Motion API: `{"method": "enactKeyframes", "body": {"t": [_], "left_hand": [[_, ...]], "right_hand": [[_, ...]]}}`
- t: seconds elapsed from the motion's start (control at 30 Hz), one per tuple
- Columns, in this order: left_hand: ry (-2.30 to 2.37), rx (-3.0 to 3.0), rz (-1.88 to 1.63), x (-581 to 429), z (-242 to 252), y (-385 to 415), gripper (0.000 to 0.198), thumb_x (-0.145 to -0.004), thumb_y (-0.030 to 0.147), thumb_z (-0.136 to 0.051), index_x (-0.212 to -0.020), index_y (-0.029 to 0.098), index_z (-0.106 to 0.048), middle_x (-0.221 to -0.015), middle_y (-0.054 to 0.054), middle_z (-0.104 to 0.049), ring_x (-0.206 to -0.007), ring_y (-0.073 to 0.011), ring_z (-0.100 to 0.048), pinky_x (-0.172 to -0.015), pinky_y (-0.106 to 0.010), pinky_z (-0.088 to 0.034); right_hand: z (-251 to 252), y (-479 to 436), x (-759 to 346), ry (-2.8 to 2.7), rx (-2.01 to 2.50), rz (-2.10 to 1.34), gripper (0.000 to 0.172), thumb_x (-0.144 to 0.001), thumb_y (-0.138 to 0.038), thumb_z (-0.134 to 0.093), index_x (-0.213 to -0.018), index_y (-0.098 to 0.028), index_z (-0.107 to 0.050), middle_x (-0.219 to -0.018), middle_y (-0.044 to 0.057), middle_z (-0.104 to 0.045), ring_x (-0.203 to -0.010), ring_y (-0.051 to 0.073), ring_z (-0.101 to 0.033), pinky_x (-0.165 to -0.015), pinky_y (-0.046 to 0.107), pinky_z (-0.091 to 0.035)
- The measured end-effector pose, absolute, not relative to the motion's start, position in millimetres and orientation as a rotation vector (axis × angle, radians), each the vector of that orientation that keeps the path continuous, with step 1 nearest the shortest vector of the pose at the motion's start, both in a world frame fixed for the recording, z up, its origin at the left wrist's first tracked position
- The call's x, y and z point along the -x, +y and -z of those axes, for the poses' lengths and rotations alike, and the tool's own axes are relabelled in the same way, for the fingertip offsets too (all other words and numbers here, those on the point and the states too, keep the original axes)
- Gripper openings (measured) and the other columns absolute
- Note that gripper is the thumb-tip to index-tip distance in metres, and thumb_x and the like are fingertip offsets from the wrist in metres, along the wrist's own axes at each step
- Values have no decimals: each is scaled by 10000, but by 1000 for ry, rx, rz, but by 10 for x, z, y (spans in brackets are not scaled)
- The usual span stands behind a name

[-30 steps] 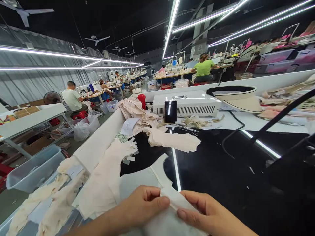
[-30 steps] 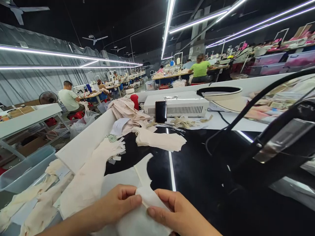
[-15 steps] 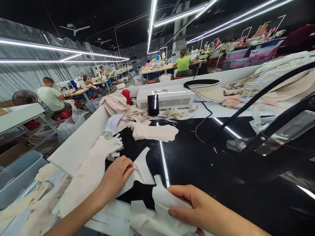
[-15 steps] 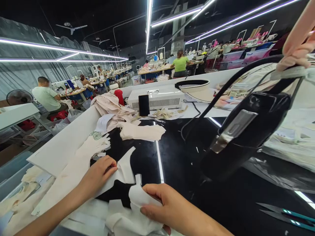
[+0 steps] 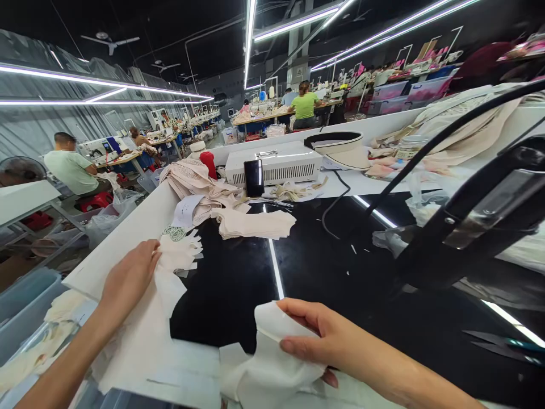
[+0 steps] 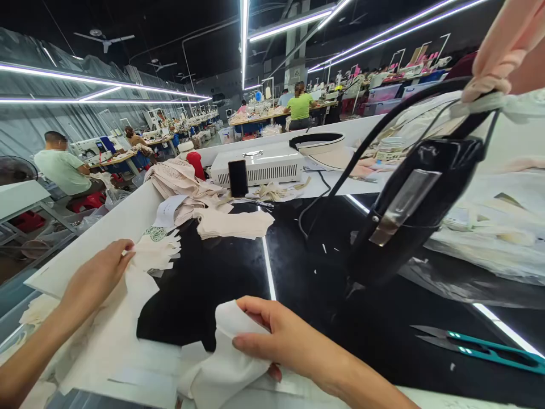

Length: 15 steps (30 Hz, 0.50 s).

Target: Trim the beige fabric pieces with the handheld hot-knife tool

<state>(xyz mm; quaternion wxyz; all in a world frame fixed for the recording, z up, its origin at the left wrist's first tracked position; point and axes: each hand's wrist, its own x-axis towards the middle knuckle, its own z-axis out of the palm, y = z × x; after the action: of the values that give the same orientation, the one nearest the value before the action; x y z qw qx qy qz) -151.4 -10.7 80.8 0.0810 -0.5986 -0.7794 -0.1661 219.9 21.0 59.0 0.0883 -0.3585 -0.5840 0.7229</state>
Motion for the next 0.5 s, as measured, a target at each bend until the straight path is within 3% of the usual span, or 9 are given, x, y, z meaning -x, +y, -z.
{"method": "enactKeyframes", "body": {"t": [0.07, 0.13, 0.23, 0.33, 0.43, 0.5], "left_hand": [[-2222, 1774, 588, 1516, -832, -133, 319, -912, 449, -434, -1032, 212, -611, -1154, -182, -689, -1037, -394, -655, -915, -494, -486], [-2179, 1912, 802, 1324, -798, -210, 329, -925, 486, -460, -1007, 231, -651, -1098, -140, -703, -1059, -357, -652, -956, -461, -491], [-2370, 2399, 1104, 776, -665, -362, 335, -983, 516, -510, -927, 260, -718, -977, -57, -731, -954, -267, -673, -871, -345, -508], [-2374, 2956, 1512, 226, -500, -420, 491, -979, 660, -563, -1039, 221, -775, -1026, -74, -732, -950, -246, -670, -839, -308, -489], [-2384, 3036, 2259, -80, -388, -369, 759, -834, 856, -629, -1079, 150, -759, -915, -92, -705, -816, -237, -661, -752, -313, -480], [-2437, 2855, 2433, -142, -357, -315, 749, -770, 842, -723, -1009, 132, -745, -858, -73, -677, -782, -206, -620, -743, -296, -460]], "right_hand": [[-608, 209, -2187, -1668, 1053, -2200, 389, -806, -405, -798, -1135, -219, -709, -862, -17, -630, -678, 97, -530, -486, 134, -376], [-606, 207, -2167, -1620, 1042, -2209, 465, -794, -463, -824, -1179, -229, -706, -881, -11, -645, -691, 104, -544, -492, 138, -372], [-578, 199, -2111, -1575, 976, -2198, 562, -780, -538, -842, -1226, -231, -692, -861, -11, -647, -645, 97, -529, -474, 142, -363], [-538, 184, -2046, -1550, 925, -2162, 615, -766, -586, -845, -1250, -239, -689, -849, -10, -661, -600, 87, -515, -450, 139, -361], [-479, 172, -2020, -1543, 891, -2143, 612, -756, -620, -843, -1237, -264, -712, -881, 3, -693, -628, 97, -568, -461, 138, -379], [-424, 176, -2029, -1534, 842, -2141, 629, -736, -626, -859, -1236, -270, -724, -877, 7, -696, -655, 113, -602, -484, 152, -403]]}}
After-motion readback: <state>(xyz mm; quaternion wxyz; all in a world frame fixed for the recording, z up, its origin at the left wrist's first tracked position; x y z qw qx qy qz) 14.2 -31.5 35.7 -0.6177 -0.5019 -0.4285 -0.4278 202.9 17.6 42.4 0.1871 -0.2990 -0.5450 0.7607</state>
